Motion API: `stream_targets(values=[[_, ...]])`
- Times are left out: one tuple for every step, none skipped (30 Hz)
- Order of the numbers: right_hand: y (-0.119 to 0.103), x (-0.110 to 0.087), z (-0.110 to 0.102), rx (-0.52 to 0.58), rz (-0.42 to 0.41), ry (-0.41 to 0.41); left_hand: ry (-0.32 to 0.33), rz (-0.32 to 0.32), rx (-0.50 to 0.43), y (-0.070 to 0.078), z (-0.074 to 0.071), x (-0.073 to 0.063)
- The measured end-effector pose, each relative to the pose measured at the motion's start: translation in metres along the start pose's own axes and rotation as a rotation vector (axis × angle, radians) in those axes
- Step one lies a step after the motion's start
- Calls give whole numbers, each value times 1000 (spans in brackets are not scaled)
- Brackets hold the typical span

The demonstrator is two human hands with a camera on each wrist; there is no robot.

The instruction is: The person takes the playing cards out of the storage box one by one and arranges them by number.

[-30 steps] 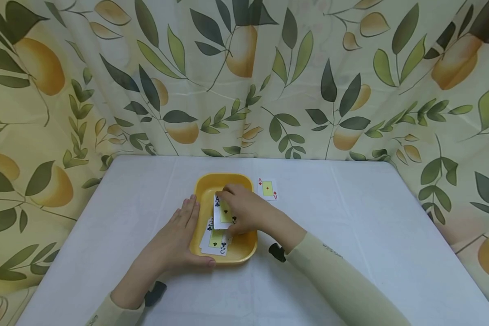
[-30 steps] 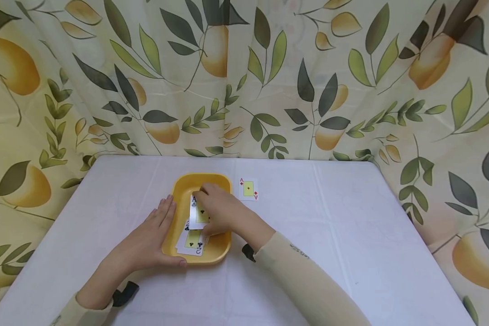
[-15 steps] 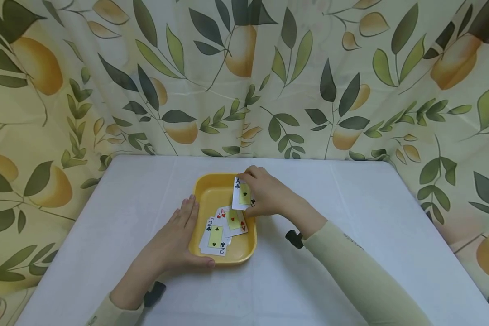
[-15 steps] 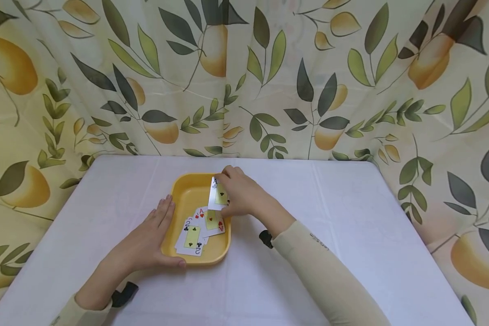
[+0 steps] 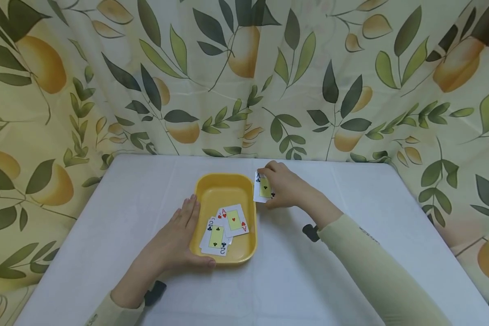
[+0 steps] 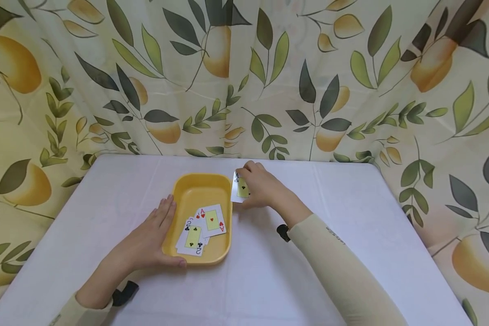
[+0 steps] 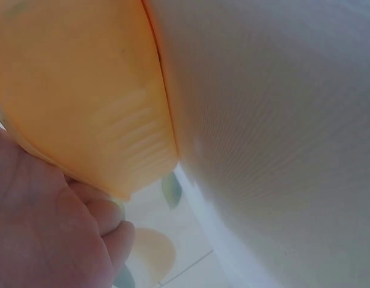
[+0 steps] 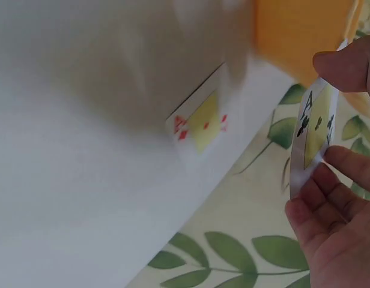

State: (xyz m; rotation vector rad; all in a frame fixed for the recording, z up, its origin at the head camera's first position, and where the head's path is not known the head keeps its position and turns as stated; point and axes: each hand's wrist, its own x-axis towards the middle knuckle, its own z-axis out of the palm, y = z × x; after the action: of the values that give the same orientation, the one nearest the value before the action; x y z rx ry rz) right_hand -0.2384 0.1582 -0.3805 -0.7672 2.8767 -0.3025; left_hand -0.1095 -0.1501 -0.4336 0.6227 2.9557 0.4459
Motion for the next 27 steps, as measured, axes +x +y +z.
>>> stream_targets(values=[[4,0,0,-2,6,1,0,-1,-1,0,0,0],[7,0,-1,-7,11,0,-1,-1,-1,0,-1,0],[11,0,-1,-14,16,-2,-2,-2,0,0,-1,0],[15,0,-2,-17,21,-4,-2,-2,1,0,-1,0],[19,0,-3,-19,27,-6,-3,-5,1,0,0,0],[22,0,-3,-22,33,-9,-2,-5,2,0,0,0],[26,-1,-4,-27,39,-12,0,-5,0,0,0,0],[30,-1,-4,-33,48,-17,-2,-8,1,-1,1,0],[34,-1,-4,-37,58,-21,1,-7,1,-1,1,0],[37,-2,-5,-40,68,-24,1,-7,-1,-1,1,0],[41,-2,-4,-44,78,-28,1,-8,-1,-1,1,0],[45,-3,-4,-50,91,-33,2,-7,-6,-1,2,0],[48,-3,-3,-53,101,-37,0,-7,-8,-1,1,0],[52,-3,-2,-54,110,-42,-2,-9,-7,-1,1,1],[56,-3,-1,-52,118,-48,-2,-8,-8,-1,1,1],[59,-2,1,-48,127,-53,-5,-10,-8,-1,0,1],[62,-2,2,-43,134,-60,-6,-10,-8,-1,0,1],[64,-2,3,-38,142,-66,-7,-9,-8,-1,0,1],[67,-1,5,-30,146,-72,-7,-9,-5,-1,0,0],[69,-1,6,-26,151,-79,-7,-9,-4,-1,0,0],[71,-1,8,-21,159,-85,-6,-8,-2,-1,0,0],[73,0,9,-22,165,-90,-3,-7,-3,-2,0,0],[74,0,10,-19,168,-95,-2,-7,-1,-2,0,0],[76,1,11,-20,171,-101,2,-4,-1,-2,1,0],[78,1,12,-18,171,-106,5,-2,0,-2,1,0],[80,2,13,-19,172,-114,8,0,0,-2,1,0],[82,3,15,-15,176,-122,7,-1,-1,-2,1,0]])
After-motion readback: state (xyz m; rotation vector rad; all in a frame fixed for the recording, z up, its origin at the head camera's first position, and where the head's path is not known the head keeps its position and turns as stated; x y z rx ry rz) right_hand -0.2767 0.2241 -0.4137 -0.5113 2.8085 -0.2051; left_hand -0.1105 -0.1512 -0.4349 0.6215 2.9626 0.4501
